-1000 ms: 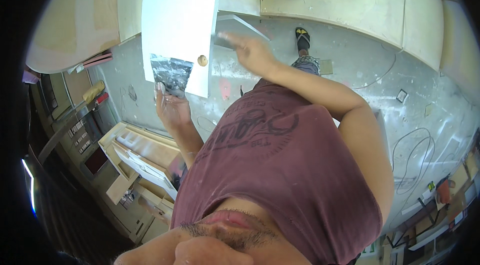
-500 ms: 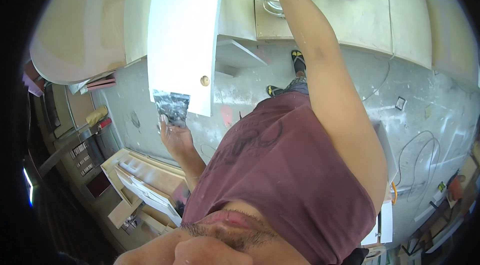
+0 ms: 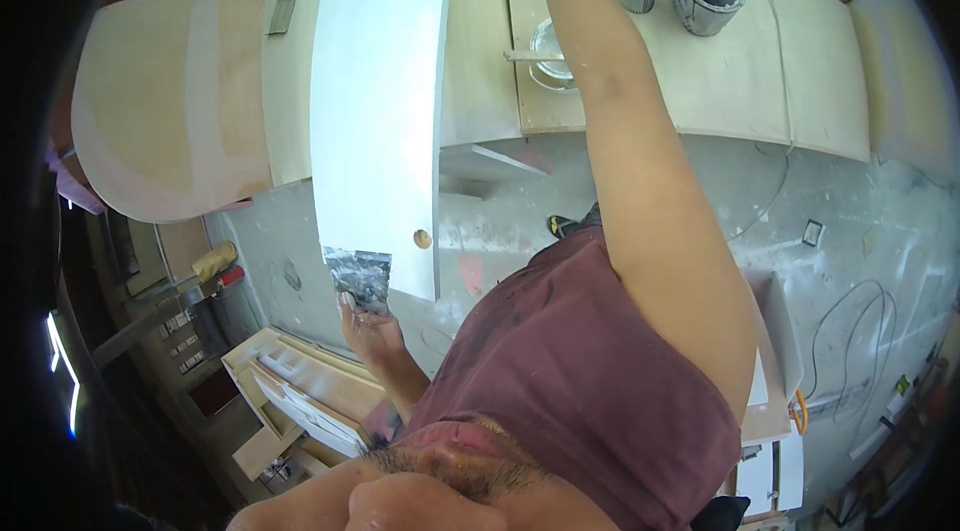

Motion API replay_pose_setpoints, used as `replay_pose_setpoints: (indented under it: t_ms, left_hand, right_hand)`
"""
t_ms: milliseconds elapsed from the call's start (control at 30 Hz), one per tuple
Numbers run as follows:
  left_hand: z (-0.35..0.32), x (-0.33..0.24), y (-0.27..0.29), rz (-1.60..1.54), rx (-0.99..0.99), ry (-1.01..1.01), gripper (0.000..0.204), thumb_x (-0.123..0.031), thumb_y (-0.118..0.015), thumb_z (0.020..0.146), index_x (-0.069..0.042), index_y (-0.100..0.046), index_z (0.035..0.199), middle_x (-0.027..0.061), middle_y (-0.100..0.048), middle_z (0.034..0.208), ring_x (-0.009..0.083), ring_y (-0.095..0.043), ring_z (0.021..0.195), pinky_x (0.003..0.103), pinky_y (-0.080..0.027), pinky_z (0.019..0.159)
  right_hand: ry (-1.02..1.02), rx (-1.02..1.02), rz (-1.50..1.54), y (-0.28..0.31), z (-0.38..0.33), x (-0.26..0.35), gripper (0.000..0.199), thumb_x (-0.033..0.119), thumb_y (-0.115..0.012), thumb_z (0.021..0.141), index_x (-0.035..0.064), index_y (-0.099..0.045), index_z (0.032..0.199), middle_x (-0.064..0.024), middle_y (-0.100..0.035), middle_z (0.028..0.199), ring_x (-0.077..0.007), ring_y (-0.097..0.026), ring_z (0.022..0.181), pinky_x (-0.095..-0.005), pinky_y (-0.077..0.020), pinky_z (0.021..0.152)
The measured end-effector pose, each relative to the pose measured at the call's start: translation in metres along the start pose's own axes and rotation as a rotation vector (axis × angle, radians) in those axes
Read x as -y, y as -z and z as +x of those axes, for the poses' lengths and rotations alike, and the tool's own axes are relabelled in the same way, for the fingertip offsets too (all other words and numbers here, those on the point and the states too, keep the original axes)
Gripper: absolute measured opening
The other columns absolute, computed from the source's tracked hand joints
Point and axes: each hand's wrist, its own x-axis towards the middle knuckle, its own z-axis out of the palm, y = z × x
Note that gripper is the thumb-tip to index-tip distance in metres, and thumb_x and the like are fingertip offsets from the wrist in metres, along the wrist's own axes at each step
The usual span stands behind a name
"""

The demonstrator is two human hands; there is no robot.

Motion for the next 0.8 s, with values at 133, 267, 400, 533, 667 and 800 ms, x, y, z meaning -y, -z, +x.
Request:
replay_pose_setpoints:
  t_ms: [133, 267, 400, 533, 667, 800]
  left_hand:
    - [0.005, -0.001, 0.009, 0.021, 0.032, 0.001, 0.013, -0.014, -0.055, 0.094, -0.007, -0.062, 0.103, 0.0020, -0.068, 0.093, 0.0050, -0.063, 0.073, 0.013, -0.050, 0.053]
    - [0.013, -0.009, 0.035, -0.086, 0.281, 0.104, 0.015, -0.014, -0.055, 0.094, -0.007, -0.059, 0.107, 0.0026, -0.066, 0.105, 0.0103, -0.064, 0.091, 0.023, -0.053, 0.075]
    - [-0.006, -0.003, 0.004, -0.046, 0.086, 0.028, 0.014, -0.013, -0.056, 0.093, -0.007, -0.062, 0.104, 0.0015, -0.068, 0.095, 0.0047, -0.064, 0.077, 0.014, -0.050, 0.053]
    - [-0.006, -0.003, -0.003, -0.043, 0.104, 0.024, 0.014, -0.015, -0.056, 0.093, -0.007, -0.061, 0.105, 0.0014, -0.068, 0.097, 0.0061, -0.064, 0.081, 0.015, -0.051, 0.055]
    - [-0.001, -0.004, 0.009, -0.040, 0.271, 0.040, 0.024, -0.015, -0.052, 0.095, -0.005, -0.056, 0.116, 0.0072, -0.064, 0.113, 0.0169, -0.062, 0.103, 0.032, -0.051, 0.089]
    - [-0.009, -0.005, 0.001, -0.056, 0.279, 0.032, 0.025, -0.015, -0.051, 0.095, -0.004, -0.054, 0.117, 0.0084, -0.064, 0.114, 0.0175, -0.063, 0.103, 0.032, -0.052, 0.089]
  right_hand:
    - [0.046, -0.024, -0.061, -0.006, 0.024, -0.008, 0.019, -0.002, -0.053, 0.083, 0.0030, -0.068, 0.093, -0.0019, -0.062, 0.077, -0.0091, -0.057, 0.063, -0.0275, -0.0501, 0.056]
    - [0.240, -0.109, -0.393, -0.022, 0.021, -0.010, 0.019, 0.006, -0.054, 0.086, 0.0028, -0.069, 0.098, -0.0101, -0.070, 0.084, -0.0176, -0.065, 0.078, -0.0316, -0.0519, 0.071]
    - [0.231, -0.153, -0.485, -0.060, -0.027, 0.021, 0.023, 0.011, -0.054, 0.088, 0.0042, -0.069, 0.104, -0.0182, -0.070, 0.097, -0.0282, -0.066, 0.096, -0.0350, -0.0498, 0.082]
    - [0.163, -0.123, -0.580, -0.035, -0.027, 0.053, 0.030, 0.010, -0.051, 0.086, 0.0074, -0.068, 0.110, -0.0240, -0.066, 0.102, -0.0364, -0.064, 0.100, -0.0386, -0.0496, 0.084]
    - [0.207, -0.148, -0.498, -0.046, -0.010, 0.037, 0.031, 0.009, -0.051, 0.086, 0.0091, -0.068, 0.112, -0.0251, -0.065, 0.101, -0.0380, -0.063, 0.098, -0.0401, -0.0499, 0.084]
    - [0.097, -0.121, -0.610, -0.065, -0.040, 0.052, 0.030, 0.008, -0.052, 0.085, 0.0083, -0.068, 0.111, -0.0255, -0.065, 0.101, -0.0383, -0.063, 0.099, -0.0401, -0.0499, 0.084]
